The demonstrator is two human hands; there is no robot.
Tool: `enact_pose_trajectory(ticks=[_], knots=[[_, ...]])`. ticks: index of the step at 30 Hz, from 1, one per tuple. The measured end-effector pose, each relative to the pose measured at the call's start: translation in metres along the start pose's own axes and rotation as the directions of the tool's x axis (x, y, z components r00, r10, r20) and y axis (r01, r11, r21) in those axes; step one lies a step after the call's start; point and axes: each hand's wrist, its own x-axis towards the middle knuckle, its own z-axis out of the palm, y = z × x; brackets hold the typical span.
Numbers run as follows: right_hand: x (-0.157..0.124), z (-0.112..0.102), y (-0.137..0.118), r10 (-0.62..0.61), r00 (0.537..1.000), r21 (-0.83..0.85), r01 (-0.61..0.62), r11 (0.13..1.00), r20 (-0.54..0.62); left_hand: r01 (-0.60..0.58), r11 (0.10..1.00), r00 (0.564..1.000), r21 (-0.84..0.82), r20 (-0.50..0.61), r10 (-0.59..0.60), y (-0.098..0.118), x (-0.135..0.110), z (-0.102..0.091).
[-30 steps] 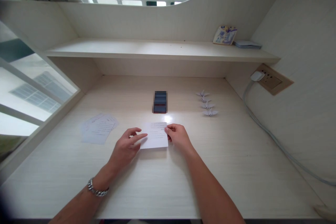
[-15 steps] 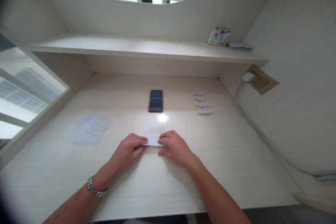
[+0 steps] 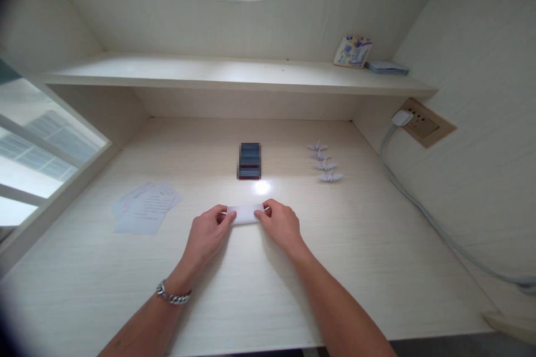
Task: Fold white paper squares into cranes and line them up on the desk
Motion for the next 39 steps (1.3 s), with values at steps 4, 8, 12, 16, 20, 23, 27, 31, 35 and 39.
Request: enact_pose_trajectory(ticks=[4,8,12,16,20,23,27,31,35,39], knots=[[0.0,0.001,-0.002,0.057,0.998,-0.013,-0.058,0.998,-0.031,0.062,0.998,0.998,-0.004,-0.028,-0.062,-0.001,0.002,0.004],[0.001,0.001,-0.005,0.111,0.993,-0.039,-0.113,0.993,-0.037,0.084,0.996,0.996,0.019,-0.033,-0.083,-0.002,0.004,0.006],[0.004,0.001,-0.007,0.154,0.987,-0.078,-0.156,0.985,-0.038,0.124,0.99,0.992,0.063,-0.026,-0.123,-0.001,0.006,0.007],[0.007,0.003,-0.006,0.148,0.988,-0.108,-0.152,0.982,-0.043,0.152,0.983,0.988,0.102,-0.019,-0.151,0.001,0.009,0.006],[0.009,0.004,-0.006,0.156,0.987,-0.129,-0.161,0.979,-0.049,0.179,0.974,0.984,0.141,-0.003,-0.181,0.001,0.012,0.006],[0.01,0.004,-0.006,0.158,0.986,-0.133,-0.164,0.977,-0.052,0.194,0.968,0.981,0.159,-0.005,-0.196,0.001,0.013,0.006],[0.01,0.004,-0.006,0.154,0.986,-0.131,-0.16,0.978,-0.056,0.187,0.97,0.982,0.153,-0.014,-0.187,0.001,0.013,0.007],[0.01,0.004,-0.006,0.154,0.987,-0.12,-0.16,0.98,-0.055,0.183,0.97,0.983,0.158,-0.022,-0.182,0.001,0.013,0.006],[0.011,0.003,-0.006,0.158,0.986,-0.122,-0.164,0.979,-0.058,0.197,0.968,0.98,0.155,-0.015,-0.197,0.002,0.014,0.006],[0.011,0.003,-0.006,0.153,0.986,-0.131,-0.16,0.978,-0.06,0.199,0.967,0.98,0.16,0.0,-0.201,0.002,0.014,0.005]])
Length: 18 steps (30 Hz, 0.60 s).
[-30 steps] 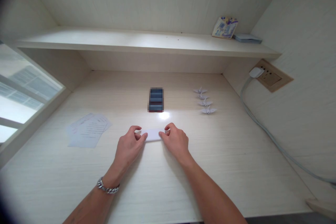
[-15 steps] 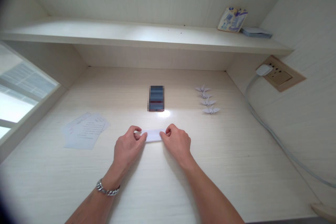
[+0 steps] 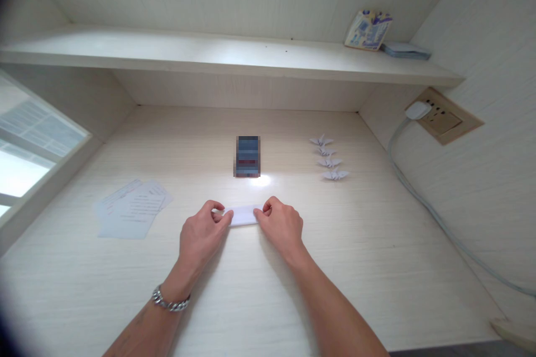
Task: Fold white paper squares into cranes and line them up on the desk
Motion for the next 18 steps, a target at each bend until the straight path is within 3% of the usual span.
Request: enact_pose_trajectory(ticks=[18], knots=[[0.0029,-0.0021,-0.0007,0.025,0.999,0.005,-0.025,1.0,0.022,-0.015,1.0,1.0,0.023,-0.015,0.016,-0.0004,0.0003,0.0003]])
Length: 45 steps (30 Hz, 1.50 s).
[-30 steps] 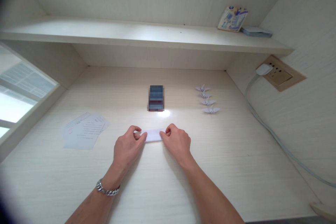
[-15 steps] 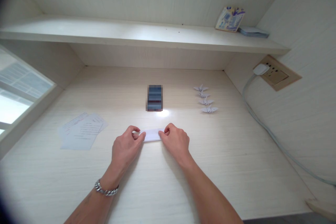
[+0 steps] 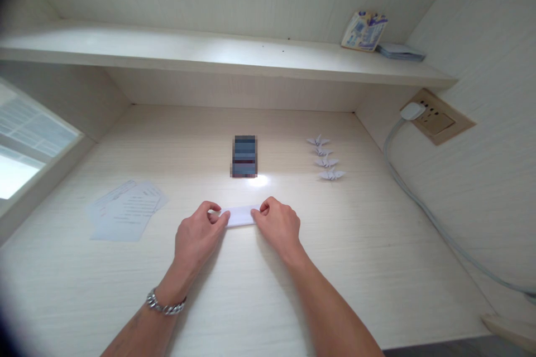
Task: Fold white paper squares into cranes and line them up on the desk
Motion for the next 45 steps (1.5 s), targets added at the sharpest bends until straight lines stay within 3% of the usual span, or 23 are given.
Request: enact_pose_trajectory(ticks=[26,36,41,45], knots=[[-0.001,0.0,-0.001,0.001,1.0,0.004,-0.001,1.0,0.012,-0.002,0.997,1.0,-0.076,-0.005,0.001,-0.005,0.0,0.003],[-0.002,0.001,-0.005,0.024,1.0,-0.057,-0.024,0.998,0.011,0.02,0.999,1.0,0.05,-0.016,-0.02,-0.004,-0.001,0.008],[-0.006,0.006,-0.001,-0.014,0.998,-0.072,0.01,0.997,-0.061,-0.095,0.982,0.982,0.165,-0.144,0.119,-0.004,-0.007,0.005],[-0.01,0.013,0.002,-0.217,0.96,-0.088,0.204,0.975,-0.179,-0.247,0.956,0.955,0.159,-0.128,0.268,-0.002,-0.01,0.005]])
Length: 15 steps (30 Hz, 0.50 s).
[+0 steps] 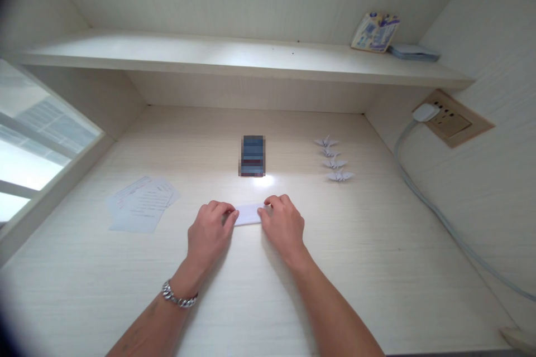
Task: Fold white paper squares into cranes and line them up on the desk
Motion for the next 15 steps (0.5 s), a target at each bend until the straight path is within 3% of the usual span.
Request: enact_pose_trajectory(ticks=[2,6,12,15], knots=[[-0.002,0.004,0.0,-0.163,0.986,0.003,0.163,0.987,-0.018,-0.075,0.997,0.997,-0.03,0.013,0.075,0.002,0.0,0.002],[-0.005,0.01,0.002,-0.445,0.895,-0.01,0.445,0.895,0.023,-0.146,0.987,0.989,-0.064,0.005,0.146,0.004,0.001,0.004],[-0.02,0.012,0.01,-0.569,0.822,-0.078,0.57,0.818,0.035,-0.185,0.979,0.983,-0.082,0.004,0.186,0.001,-0.001,0.001],[-0.038,0.017,-0.001,-0.547,0.836,-0.186,0.544,0.818,0.043,-0.191,0.979,0.981,-0.075,0.005,0.192,0.001,-0.002,0.001]])
